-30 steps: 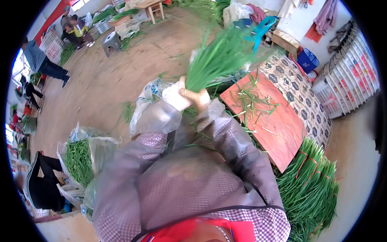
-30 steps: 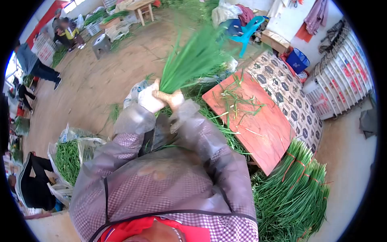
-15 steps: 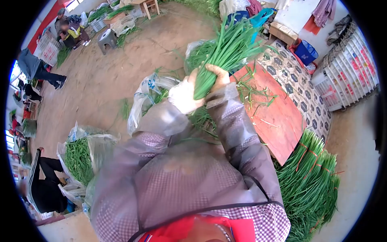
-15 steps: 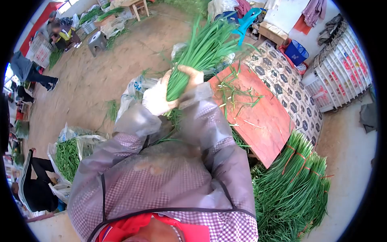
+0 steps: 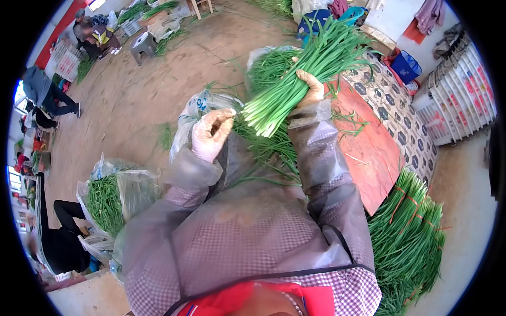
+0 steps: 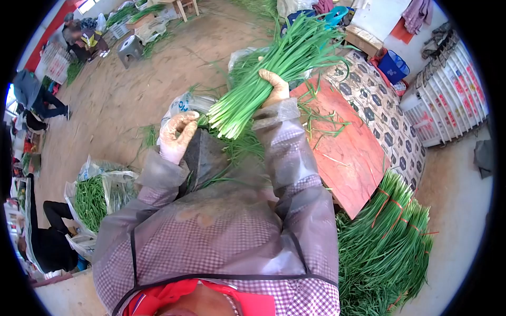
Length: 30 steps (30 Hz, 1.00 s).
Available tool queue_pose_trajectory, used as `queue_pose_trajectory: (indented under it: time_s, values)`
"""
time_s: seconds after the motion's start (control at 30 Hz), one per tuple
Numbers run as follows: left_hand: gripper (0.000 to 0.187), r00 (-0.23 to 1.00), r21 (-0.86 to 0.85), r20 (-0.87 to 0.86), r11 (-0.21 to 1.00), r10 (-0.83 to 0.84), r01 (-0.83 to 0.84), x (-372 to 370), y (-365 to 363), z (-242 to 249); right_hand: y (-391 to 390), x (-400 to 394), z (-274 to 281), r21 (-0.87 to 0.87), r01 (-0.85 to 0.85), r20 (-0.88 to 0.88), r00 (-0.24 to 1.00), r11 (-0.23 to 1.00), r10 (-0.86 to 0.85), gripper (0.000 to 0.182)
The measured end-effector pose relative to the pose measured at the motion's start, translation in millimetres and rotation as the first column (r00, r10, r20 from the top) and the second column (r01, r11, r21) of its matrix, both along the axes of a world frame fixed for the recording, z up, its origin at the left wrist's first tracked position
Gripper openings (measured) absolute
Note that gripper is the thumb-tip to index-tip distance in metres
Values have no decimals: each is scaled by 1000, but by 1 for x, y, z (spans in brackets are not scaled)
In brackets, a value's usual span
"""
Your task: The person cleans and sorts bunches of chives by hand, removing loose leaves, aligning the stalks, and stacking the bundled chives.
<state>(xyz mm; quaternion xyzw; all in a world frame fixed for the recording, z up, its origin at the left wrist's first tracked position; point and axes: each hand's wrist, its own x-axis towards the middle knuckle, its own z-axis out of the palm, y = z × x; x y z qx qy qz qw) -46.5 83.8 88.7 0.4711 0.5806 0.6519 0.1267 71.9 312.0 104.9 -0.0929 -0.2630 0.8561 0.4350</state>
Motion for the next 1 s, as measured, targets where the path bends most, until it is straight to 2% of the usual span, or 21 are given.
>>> queue_pose_trajectory:
  time_s: [0.03, 0.1, 0.17, 0.23, 0.3, 0.4, 0.43, 0.47, 0.5, 0.53, 0.57, 0.67, 0.7, 0.77, 0.8, 0.83, 0.9, 0.93, 0.97, 1.0]
  values:
    - [19, 1000, 34, 4, 999, -31, 31, 7, 2, 3, 0, 0, -1, -5, 6, 8, 1000, 1000, -6, 45]
    - [24, 990, -100, 5, 985, -144, 144, 12, -1, 6, 1, 0, -3, -7, 20, 25, 1000, 1000, -19, 43]
    - [27, 989, -141, -52, 981, -139, 131, 19, 3, 13, 3, 0, -8, 38, 21, 19, 1000, 999, -21, 43]
    - [28, 958, -143, -265, 987, -114, 78, 29, 10, 23, -1, 0, -6, 35, 21, 10, 1000, 999, -21, 43]
    - [26, 952, -87, -301, 996, -59, 35, 34, 19, 15, -4, 1, -5, 32, 21, 1, 1000, 999, -21, 44]
    - [14, 989, 13, -140, 998, -52, 55, 32, 28, 3, -3, 3, -5, 46, 54, -8, 999, 997, -54, 45]
    - [14, 989, 16, -140, 998, -55, 58, 32, 27, 1, -2, 5, -4, 35, 33, -43, 999, 999, -32, 45]
    - [12, 989, -2, 71, 992, -126, 127, 32, 25, 0, -2, 6, -4, 24, 12, -77, 997, 1000, -10, 45]
    - [9, 941, -4, 280, 980, -189, 198, 32, 22, 1, -2, 8, -5, 28, 15, -77, 997, 1000, -13, 45]
    - [6, 908, -71, 360, 964, -216, 258, 30, 18, 4, -2, 8, -8, 7, 18, -87, 996, 1000, -18, 45]
    - [6, 906, -66, 359, 962, -223, 263, 29, 16, 6, -1, 8, -11, -13, 23, -98, 995, 1000, -24, 45]
    - [17, 736, 11, 563, 894, -375, 447, 24, 3, 14, 6, 15, -16, -10, 25, -66, 997, 1000, -26, 48]
    - [14, 709, 25, 547, 855, -445, 518, 16, -5, 10, 8, 18, -16, -24, -3, -63, 998, 1000, 1, 48]
    - [13, 597, -1, 486, 682, -638, 731, -2, -17, 10, 10, 25, -15, -8, -18, -74, 997, 1000, 17, 48]
    - [13, 555, -87, 500, 599, -665, 796, -7, -20, 17, 12, 27, -14, -7, -46, -55, 997, 999, 46, 48]
    - [13, 556, -87, 501, 601, -663, 795, -7, -17, 20, 12, 29, -14, -7, -78, -37, 996, 997, 78, 49]
    - [30, 752, -180, 504, 800, -425, 572, -11, -11, 23, 4, 31, -13, -8, -191, -31, 981, 982, 191, 51]
    - [45, 727, -88, 502, 808, -469, 582, -16, -5, 20, -4, 31, -11, -24, -218, -1, 976, 976, 218, 51]
    - [54, 797, -148, 466, 855, -384, 497, -13, -1, 20, -14, 33, -9, -40, -243, 27, 969, 969, 244, 52]
    - [58, 767, -125, 493, 839, -410, 530, -11, 3, 19, -23, 32, -8, -57, -294, 31, 955, 954, 296, 52]
